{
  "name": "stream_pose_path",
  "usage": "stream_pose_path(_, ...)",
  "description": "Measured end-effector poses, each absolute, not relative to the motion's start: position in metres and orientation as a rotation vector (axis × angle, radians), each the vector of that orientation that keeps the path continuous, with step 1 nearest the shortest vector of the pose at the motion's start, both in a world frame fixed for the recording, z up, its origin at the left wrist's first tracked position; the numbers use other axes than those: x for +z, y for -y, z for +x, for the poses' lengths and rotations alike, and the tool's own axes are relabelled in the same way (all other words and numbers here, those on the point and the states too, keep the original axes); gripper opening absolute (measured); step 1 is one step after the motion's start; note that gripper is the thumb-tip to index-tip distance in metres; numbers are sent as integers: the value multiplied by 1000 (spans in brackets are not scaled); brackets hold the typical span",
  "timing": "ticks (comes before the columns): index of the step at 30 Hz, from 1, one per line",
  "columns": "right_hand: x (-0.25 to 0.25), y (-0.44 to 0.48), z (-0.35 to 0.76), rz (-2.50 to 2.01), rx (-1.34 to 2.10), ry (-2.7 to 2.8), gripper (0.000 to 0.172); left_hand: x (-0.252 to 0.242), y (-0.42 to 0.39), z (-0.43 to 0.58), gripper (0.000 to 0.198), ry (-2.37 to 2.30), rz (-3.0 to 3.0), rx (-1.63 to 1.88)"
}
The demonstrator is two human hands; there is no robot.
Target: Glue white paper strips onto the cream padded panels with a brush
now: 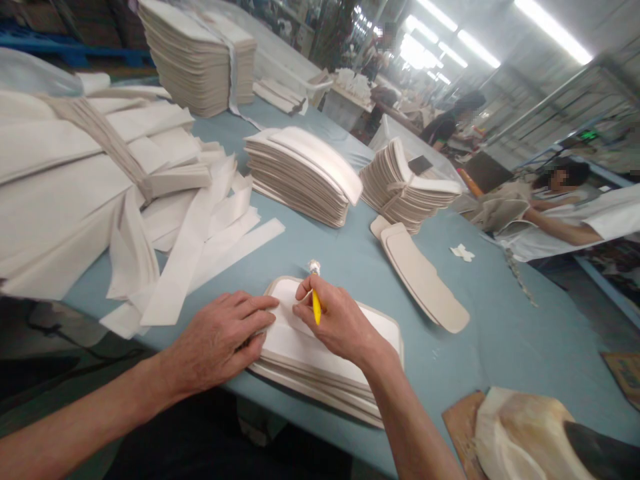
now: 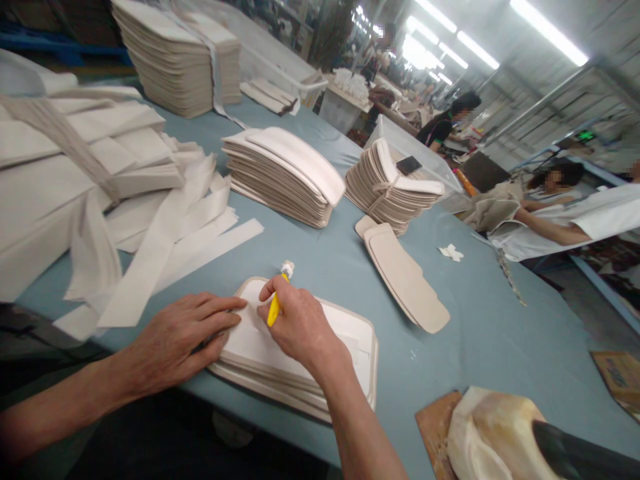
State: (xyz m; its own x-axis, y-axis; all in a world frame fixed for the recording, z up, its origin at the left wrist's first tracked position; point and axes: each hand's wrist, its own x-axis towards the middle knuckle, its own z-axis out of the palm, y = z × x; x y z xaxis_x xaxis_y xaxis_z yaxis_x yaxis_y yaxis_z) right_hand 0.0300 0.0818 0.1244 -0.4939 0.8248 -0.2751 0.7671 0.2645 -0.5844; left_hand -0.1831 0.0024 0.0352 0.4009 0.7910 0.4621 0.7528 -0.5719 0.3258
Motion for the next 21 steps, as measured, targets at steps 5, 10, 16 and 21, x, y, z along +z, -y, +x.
stream_pose_path(5,128,-81,28,-1521,1007,2484,16,35,-2,-183,21,-1417,2570,899)
stream_pose_path(10,134,-81,25,-1520,1009,2473,14,35,-2,-183,21,-1419,2542,895)
stream_pose_path(16,141,-81,23,-1674,896,2509,13,35,-2,-183,20,-1423,2541,887)
stream_pose_path(21,153,-75,29,-1767,685,2601,11,34,-1,-183,21,-1432,2540,882)
